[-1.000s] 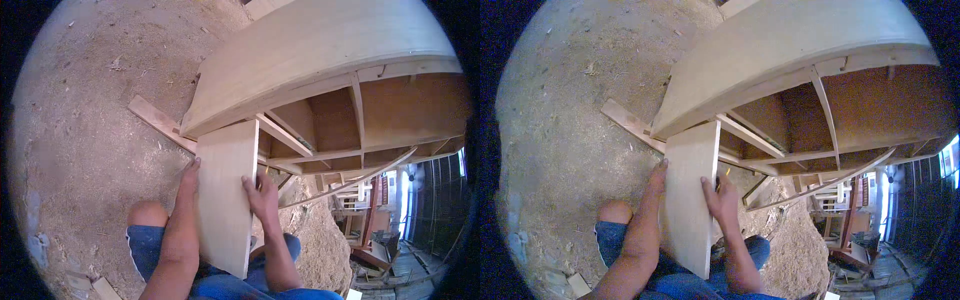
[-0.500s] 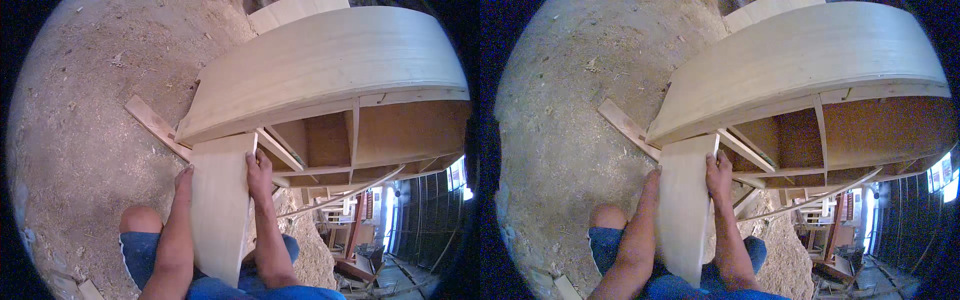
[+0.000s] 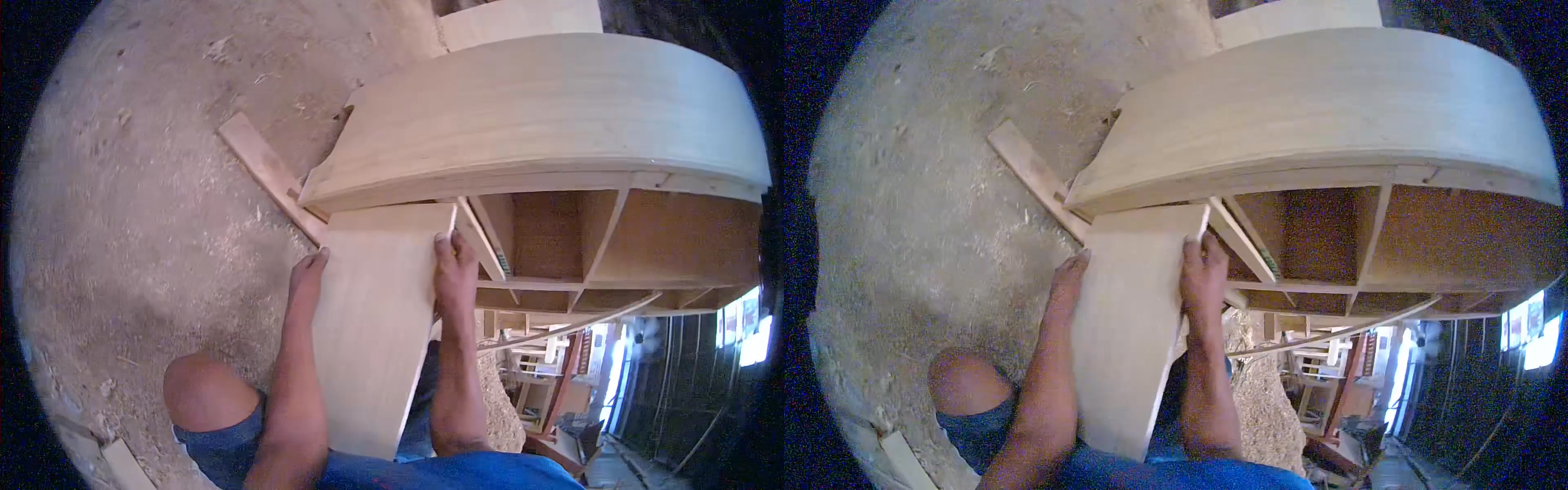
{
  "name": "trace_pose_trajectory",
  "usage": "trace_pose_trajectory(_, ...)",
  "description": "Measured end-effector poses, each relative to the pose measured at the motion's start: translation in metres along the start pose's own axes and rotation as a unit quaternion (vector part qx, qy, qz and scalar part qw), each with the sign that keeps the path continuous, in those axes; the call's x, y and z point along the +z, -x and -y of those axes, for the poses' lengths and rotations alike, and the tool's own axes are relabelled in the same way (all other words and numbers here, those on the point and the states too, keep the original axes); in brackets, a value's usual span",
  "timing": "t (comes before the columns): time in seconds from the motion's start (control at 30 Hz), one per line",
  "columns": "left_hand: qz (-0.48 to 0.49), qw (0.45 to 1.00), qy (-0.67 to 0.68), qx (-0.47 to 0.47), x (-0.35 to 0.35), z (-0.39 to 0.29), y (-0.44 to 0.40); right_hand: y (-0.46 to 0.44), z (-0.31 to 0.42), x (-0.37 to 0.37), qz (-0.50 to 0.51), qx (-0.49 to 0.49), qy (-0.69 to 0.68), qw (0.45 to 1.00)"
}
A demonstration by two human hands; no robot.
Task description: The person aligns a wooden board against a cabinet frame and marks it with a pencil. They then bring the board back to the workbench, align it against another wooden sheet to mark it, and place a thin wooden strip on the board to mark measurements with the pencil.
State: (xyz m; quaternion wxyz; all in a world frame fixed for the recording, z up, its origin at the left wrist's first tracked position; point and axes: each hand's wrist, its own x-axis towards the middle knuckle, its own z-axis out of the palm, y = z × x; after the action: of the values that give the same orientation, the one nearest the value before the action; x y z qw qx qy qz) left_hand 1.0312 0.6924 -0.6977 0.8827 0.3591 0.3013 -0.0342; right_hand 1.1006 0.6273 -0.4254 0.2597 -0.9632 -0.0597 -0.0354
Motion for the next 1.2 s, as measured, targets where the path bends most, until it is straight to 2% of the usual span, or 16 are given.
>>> trace_pose_trajectory(0.17, -0.005, 1.0, 0.003, -0.015, 0.001, 0.01, -0.008, -0.008, -0.024, -0.001, 0.002, 0.005, 0.023, 1.0)
trace_pose_trajectory(0.27, -0.05, 0.998, -0.018, -0.021, 0.002, -0.007, 0.006, -0.007, -0.023, 0.002, -0.002, 0.012, -0.001, 1.0)
trace_pose_trajectory(0.37, -0.037, 0.998, -0.022, -0.055, 0.002, 0.003, -0.001, -0.01, -0.023, -0.001, 0.006, 0.011, 0.011, 1.0)
trace_pose_trajectory(0.47, -0.047, 0.997, -0.035, -0.043, 0.002, -0.004, 0.002, -0.007, -0.022, -0.003, 0.007, 0.008, 0.012, 1.0)
trace_pose_trajectory(0.53, -0.037, 0.999, -0.015, -0.036, 0.003, 0.006, -0.002, -0.004, -0.011, -0.003, 0.015, 0.028, 0.01, 0.999)
trace_pose_trajectory(0.57, -0.032, 0.999, -0.005, -0.032, 0.003, 0.01, -0.005, -0.009, -0.03, -0.004, 0.007, 0.027, 0.005, 1.0)
trace_pose_trajectory(0.67, 0.003, 0.998, 0.057, -0.037, -0.001, 0.004, 0.0, 0.002, 0.003, -0.002, 0.009, 0.066, 0.023, 0.998)
trace_pose_trajectory(0.7, 0.008, 0.997, 0.064, -0.03, -0.002, 0.005, -0.002, 0.002, 0.006, -0.001, 0.019, 0.096, -0.012, 0.995)
trace_pose_trajectory(0.77, 0.015, 0.996, 0.081, -0.017, -0.002, 0.006, -0.007, -0.004, -0.005, -0.001, 0.022, 0.051, 0.026, 0.998)
trace_pose_trajectory(0.87, 0.047, 0.991, 0.022, -0.119, -0.01, -0.047, 0.016, -0.003, 0.0, 0.002, 0.024, 0.042, 0.024, 0.999)
trace_pose_trajectory(0.93, 0.032, 0.992, -0.016, -0.124, -0.008, -0.038, 0.009, -0.007, -0.013, 0.001, 0.023, 0.03, 0.004, 0.999)
trace_pose_trajectory(1.03, 0.02, 0.99, -0.027, -0.139, -0.009, -0.031, 0.0, -0.007, -0.017, 0.004, -0.014, -0.012, 0.048, 0.999)
trace_pose_trajectory(1.2, 0.002, 0.986, 0.013, -0.163, -0.006, -0.021, -0.006, -0.009, -0.024, -0.004, 0.02, 0.036, 0.047, 0.998)
